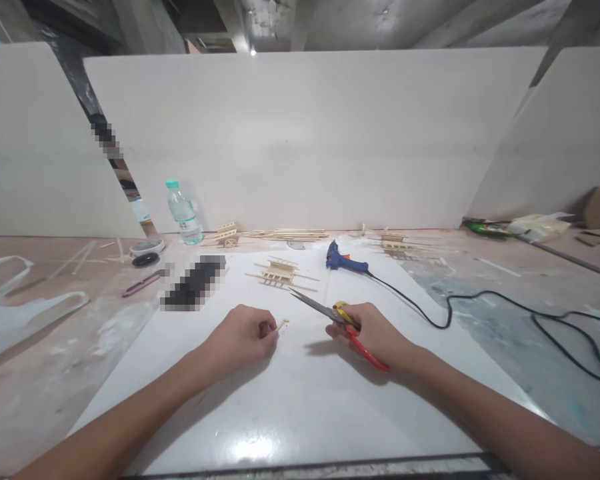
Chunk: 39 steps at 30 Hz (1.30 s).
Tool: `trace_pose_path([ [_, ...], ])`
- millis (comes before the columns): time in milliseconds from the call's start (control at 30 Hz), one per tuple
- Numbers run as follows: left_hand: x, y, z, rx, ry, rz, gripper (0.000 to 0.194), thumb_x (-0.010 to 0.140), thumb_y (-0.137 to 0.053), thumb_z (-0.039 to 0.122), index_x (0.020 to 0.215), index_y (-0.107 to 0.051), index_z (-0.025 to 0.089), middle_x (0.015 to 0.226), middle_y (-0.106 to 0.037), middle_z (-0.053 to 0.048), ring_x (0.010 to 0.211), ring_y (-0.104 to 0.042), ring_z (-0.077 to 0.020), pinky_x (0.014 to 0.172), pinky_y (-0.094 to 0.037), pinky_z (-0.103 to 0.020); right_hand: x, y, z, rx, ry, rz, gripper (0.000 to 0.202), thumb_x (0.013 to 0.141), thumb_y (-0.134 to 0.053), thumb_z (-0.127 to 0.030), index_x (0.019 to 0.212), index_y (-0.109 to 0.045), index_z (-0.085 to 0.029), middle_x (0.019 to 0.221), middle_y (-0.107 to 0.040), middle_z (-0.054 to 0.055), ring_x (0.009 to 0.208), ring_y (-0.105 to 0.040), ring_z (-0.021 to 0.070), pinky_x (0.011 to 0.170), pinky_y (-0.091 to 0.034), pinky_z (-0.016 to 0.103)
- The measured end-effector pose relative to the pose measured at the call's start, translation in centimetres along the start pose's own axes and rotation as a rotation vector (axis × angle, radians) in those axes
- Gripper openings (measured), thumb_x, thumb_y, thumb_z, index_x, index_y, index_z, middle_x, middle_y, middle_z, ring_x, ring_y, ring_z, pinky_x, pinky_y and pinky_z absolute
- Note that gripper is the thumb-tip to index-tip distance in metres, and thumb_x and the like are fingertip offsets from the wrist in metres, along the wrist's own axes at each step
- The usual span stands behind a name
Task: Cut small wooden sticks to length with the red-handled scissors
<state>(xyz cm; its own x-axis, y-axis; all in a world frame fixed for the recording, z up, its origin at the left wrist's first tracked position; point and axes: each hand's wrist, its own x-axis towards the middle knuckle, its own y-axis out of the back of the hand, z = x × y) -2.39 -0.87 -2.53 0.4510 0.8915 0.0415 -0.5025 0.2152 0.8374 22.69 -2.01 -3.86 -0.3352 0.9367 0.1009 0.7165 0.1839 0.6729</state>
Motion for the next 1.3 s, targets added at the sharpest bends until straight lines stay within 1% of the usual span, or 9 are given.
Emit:
trace_pose_path([
  [133, 0.0, 0.0, 0.1, 0.009, -0.008, -0.005, 0.021, 0.076, -0.048, 0.028, 0.070, -0.067, 0.021, 0.061, -0.062, 0.001, 0.056, -0.055, -0.0131, 0.053, -0.039, -0.024, -0.1, -0.1, 0.1, -0.007, 0.003, 0.003, 0.036, 0.076, -0.053, -0.036, 0.056, -0.027, -0.020, 0.059, -0.036, -0.004, 0.051, -0.029, 0.0088, 0.047, -0.027, 0.025],
  [300, -0.1, -0.1, 0.2, 0.043, -0.064, 0.030, 0.021, 0.076, -0.050, 0.027, 0.075, -0.070, 0.022, 0.072, -0.066, 0.000, 0.066, -0.058, -0.0156, 0.060, -0.041, -0.025, -0.1, 0.0, 0.0, -0.003, -0.011, -0.008, 0.036, 0.077, -0.051, -0.038, 0.057, -0.027, -0.020, 0.059, -0.035, -0.004, 0.051, -0.028, 0.0091, 0.047, -0.026, 0.025],
  [567, 0.2, -0.3, 0.0, 0.123, -0.135, 0.056, 0.024, 0.080, -0.047, 0.024, 0.076, -0.070, 0.023, 0.078, -0.065, -0.002, 0.073, -0.057, -0.0163, 0.064, -0.041, -0.026, -0.1, 0.0, 0.1, -0.047, -0.007, -0.002, 0.038, 0.078, -0.050, -0.041, 0.057, -0.026, -0.020, 0.059, -0.035, -0.004, 0.051, -0.028, 0.0095, 0.048, -0.026, 0.025],
  [733, 0.3, -0.5, -0.3, 0.199, -0.130, 0.094, 0.024, 0.082, -0.046, 0.023, 0.076, -0.069, 0.024, 0.080, -0.065, -0.002, 0.080, -0.055, -0.0192, 0.065, -0.040, -0.028, -0.1, 0.2, -0.1, -0.051, -0.022, -0.013, 0.038, 0.077, -0.050, -0.043, 0.057, -0.026, -0.021, 0.058, -0.035, -0.004, 0.051, -0.027, 0.0095, 0.047, -0.025, 0.025],
  [1000, 0.4, -0.5, -0.3, 0.168, -0.105, 0.092, 0.024, 0.082, -0.045, 0.024, 0.078, -0.069, 0.024, 0.083, -0.066, -0.003, 0.083, -0.055, -0.0200, 0.065, -0.040, -0.028, -0.1, -0.1, 0.4, -0.030, -0.005, 0.000, 0.038, 0.077, -0.051, -0.041, 0.057, -0.026, -0.020, 0.060, -0.036, -0.003, 0.051, -0.028, 0.0094, 0.048, -0.025, 0.025],
  [1133, 0.4, -0.5, -0.3, 0.150, -0.105, 0.085, 0.025, 0.083, -0.044, 0.025, 0.079, -0.069, 0.024, 0.084, -0.065, -0.003, 0.085, -0.056, -0.0203, 0.068, -0.041, -0.029, -0.2, -0.2, 0.2, -0.008, -0.006, 0.018, 0.040, 0.077, -0.051, -0.041, 0.056, -0.024, -0.020, 0.060, -0.035, -0.003, 0.051, -0.028, 0.0092, 0.048, -0.027, 0.025],
  [1300, 0.4, -0.3, -0.5, 0.092, -0.132, 0.057, 0.026, 0.084, -0.043, 0.027, 0.080, -0.068, 0.023, 0.083, -0.065, -0.006, 0.087, -0.054, -0.0222, 0.074, -0.042, -0.032, -0.4, 0.0, -0.7, 0.108, -0.095, 0.015, 0.041, 0.077, -0.052, -0.046, 0.058, -0.027, -0.020, 0.061, -0.035, -0.004, 0.051, -0.030, 0.0091, 0.047, -0.028, 0.024],
])
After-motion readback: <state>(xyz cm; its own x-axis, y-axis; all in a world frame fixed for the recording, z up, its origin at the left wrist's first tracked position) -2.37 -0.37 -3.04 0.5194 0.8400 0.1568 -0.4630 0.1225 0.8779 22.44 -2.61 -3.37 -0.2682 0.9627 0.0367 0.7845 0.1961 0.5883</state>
